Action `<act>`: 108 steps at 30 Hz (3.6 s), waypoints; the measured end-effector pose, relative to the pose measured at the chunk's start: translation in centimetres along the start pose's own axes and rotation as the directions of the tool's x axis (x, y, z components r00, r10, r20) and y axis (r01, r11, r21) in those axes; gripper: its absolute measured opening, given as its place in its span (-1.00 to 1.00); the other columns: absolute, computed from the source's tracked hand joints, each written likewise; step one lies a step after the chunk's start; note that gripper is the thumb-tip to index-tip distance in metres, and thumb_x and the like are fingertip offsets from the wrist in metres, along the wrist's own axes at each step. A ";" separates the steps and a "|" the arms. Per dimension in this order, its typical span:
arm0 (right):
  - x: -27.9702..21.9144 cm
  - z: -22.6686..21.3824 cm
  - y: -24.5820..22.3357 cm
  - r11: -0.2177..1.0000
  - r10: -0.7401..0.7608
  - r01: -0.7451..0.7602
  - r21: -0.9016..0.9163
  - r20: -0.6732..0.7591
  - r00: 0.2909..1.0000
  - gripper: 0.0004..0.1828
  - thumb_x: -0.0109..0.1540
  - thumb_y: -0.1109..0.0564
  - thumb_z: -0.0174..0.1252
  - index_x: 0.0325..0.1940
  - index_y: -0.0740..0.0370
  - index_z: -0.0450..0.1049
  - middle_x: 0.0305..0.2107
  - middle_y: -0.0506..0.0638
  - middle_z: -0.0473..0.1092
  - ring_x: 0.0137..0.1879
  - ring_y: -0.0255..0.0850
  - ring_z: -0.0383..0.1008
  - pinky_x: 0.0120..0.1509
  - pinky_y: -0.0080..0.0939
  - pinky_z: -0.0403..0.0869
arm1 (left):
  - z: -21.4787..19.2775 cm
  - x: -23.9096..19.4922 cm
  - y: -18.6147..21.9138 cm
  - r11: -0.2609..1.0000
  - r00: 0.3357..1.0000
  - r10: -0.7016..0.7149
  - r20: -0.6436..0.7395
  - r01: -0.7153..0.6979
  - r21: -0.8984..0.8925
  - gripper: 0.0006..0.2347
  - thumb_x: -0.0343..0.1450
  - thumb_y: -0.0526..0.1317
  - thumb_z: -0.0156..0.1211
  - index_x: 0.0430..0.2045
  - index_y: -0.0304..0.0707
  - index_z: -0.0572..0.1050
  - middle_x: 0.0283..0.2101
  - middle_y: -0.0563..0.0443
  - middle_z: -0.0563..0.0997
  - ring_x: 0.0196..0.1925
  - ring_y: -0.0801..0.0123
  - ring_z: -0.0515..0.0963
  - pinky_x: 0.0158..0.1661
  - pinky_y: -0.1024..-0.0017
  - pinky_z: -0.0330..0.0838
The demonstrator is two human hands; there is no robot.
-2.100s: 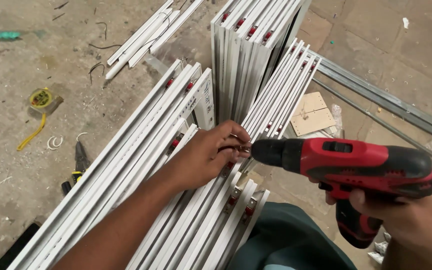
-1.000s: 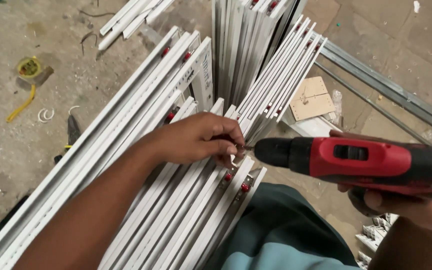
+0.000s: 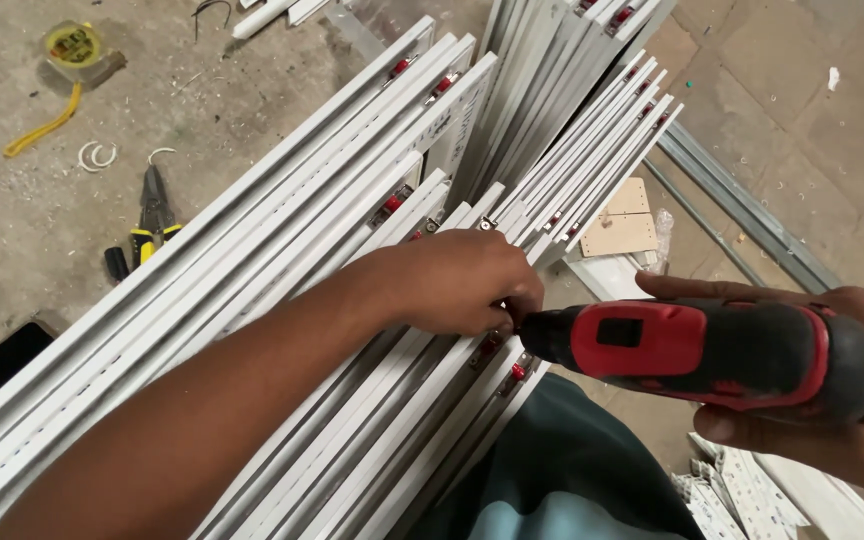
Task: The person assembles white window frames by driving screws into the corners with a power drill. They handle the frames one at a time, picking up screws from the floor and positioning them by hand before securing the components.
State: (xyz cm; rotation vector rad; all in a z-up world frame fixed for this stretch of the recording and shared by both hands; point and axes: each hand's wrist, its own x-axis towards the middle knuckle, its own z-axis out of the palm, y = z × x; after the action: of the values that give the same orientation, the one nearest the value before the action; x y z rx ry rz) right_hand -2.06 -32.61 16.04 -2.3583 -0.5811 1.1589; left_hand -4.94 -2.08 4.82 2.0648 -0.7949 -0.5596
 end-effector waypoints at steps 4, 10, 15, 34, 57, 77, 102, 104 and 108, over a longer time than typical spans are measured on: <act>0.4 0.0 -0.8 0.999 0.030 -0.030 -0.042 -0.010 1.000 -0.41 -0.04 0.03 0.54 0.09 0.03 0.65 0.36 -0.13 0.36 0.18 -0.17 0.54 0.25 -0.02 0.43 | 0.2 0.2 -0.1 0.999 1.000 -0.010 -0.001 0.010 0.051 -0.88 0.27 -0.33 0.32 -0.38 -0.13 0.66 -0.37 0.03 0.71 -0.24 0.26 0.70 -0.17 0.25 0.51; 0.9 -0.1 -1.2 0.999 0.038 -0.038 0.005 -0.002 0.999 -0.28 -0.05 0.02 0.60 0.19 0.05 0.60 0.33 -0.10 0.39 0.19 -0.17 0.57 0.24 -0.01 0.39 | 0.5 0.4 -0.2 0.997 0.999 -0.002 -0.040 0.005 0.075 -0.87 0.27 -0.31 0.33 -0.34 -0.13 0.64 -0.33 0.04 0.70 -0.20 0.25 0.69 -0.15 0.23 0.51; 1.3 -0.1 -2.5 0.992 0.116 -0.114 -0.050 0.025 0.993 -0.29 -0.09 0.03 0.55 0.16 0.04 0.60 0.37 -0.17 0.33 0.16 -0.19 0.59 0.24 -0.01 0.43 | 0.6 0.5 -0.2 0.993 0.999 -0.012 -0.038 0.016 0.115 -0.86 0.29 -0.31 0.33 -0.33 -0.13 0.63 -0.30 0.03 0.69 -0.16 0.24 0.68 -0.12 0.22 0.51; 3.7 -0.2 -9.1 0.701 0.432 -0.391 -0.596 -0.081 0.898 0.15 -0.22 -0.22 0.62 0.43 -0.35 0.29 -0.28 -0.22 0.65 -0.18 -0.30 0.73 0.13 -0.30 0.61 | -0.9 -1.3 2.3 0.851 0.821 0.479 -0.310 -0.521 -0.062 0.00 0.28 0.11 0.51 0.47 -0.43 -0.05 0.39 -0.36 0.30 0.37 -0.05 0.42 0.24 0.14 0.44; 5.6 -2.0 -9.1 0.851 0.394 -0.473 -0.230 -0.317 0.863 -0.26 -0.17 0.15 0.69 0.05 0.11 0.54 -0.22 0.05 0.60 -0.09 -0.13 0.65 0.10 -0.06 0.62 | 1.6 -0.3 0.1 0.760 0.897 0.288 -0.335 -0.427 -0.489 -0.57 0.37 -0.14 0.48 0.06 -0.29 0.47 -0.29 0.09 0.64 -0.27 0.54 0.59 -0.18 0.49 0.55; 5.7 -2.3 -9.5 0.812 0.441 -0.496 -0.309 -0.233 0.867 -0.26 -0.18 0.10 0.76 0.02 -0.01 0.58 -0.20 -0.04 0.61 -0.03 -0.19 0.65 0.19 -0.12 0.63 | 2.0 -0.1 0.0 0.745 0.902 0.282 -0.326 -0.420 -0.517 -0.68 0.36 -0.22 0.49 -0.12 -0.34 0.51 -0.33 0.12 0.60 -0.30 0.61 0.53 -0.22 0.52 0.52; 7.0 -4.2 -8.2 0.921 -0.003 0.102 -0.376 0.255 0.967 -0.07 0.02 -0.01 0.54 0.45 -0.26 0.34 -0.03 -0.22 0.51 0.00 -0.27 0.52 0.06 -0.10 0.50 | 3.7 0.7 -0.8 0.838 0.802 0.303 -0.515 -0.482 -0.257 -0.28 0.25 -0.05 0.59 0.08 -0.54 0.20 -0.17 -0.04 0.65 -0.13 0.39 0.68 0.00 0.45 0.52; 7.0 -3.9 -9.2 0.886 0.069 0.049 -0.461 0.235 0.970 -0.07 0.00 -0.05 0.56 0.44 -0.36 0.39 -0.03 -0.27 0.50 0.02 -0.29 0.55 0.09 -0.12 0.49 | 2.9 0.1 -0.1 0.878 0.906 0.182 -0.383 -0.325 -0.350 -0.27 0.22 -0.06 0.58 0.15 -0.48 0.26 -0.14 -0.06 0.70 -0.05 0.33 0.73 0.14 0.40 0.53; 7.2 -3.3 -11.7 0.834 0.210 -0.082 -0.546 0.177 0.962 0.00 -0.03 -0.07 0.59 0.47 -0.54 0.37 -0.05 -0.34 0.51 0.01 -0.32 0.59 0.12 -0.15 0.51 | 4.6 0.4 -1.9 0.858 0.713 0.421 -0.561 -0.514 -0.010 -0.11 0.29 -0.06 0.63 0.31 -0.48 0.02 0.01 -0.09 0.66 0.18 0.21 0.61 0.44 0.17 0.12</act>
State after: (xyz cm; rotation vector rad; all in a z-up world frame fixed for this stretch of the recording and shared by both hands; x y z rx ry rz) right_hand 2.68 -19.86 19.90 -2.7909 -0.9179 1.5128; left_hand -6.95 -3.97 0.70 1.6382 -0.8460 0.2452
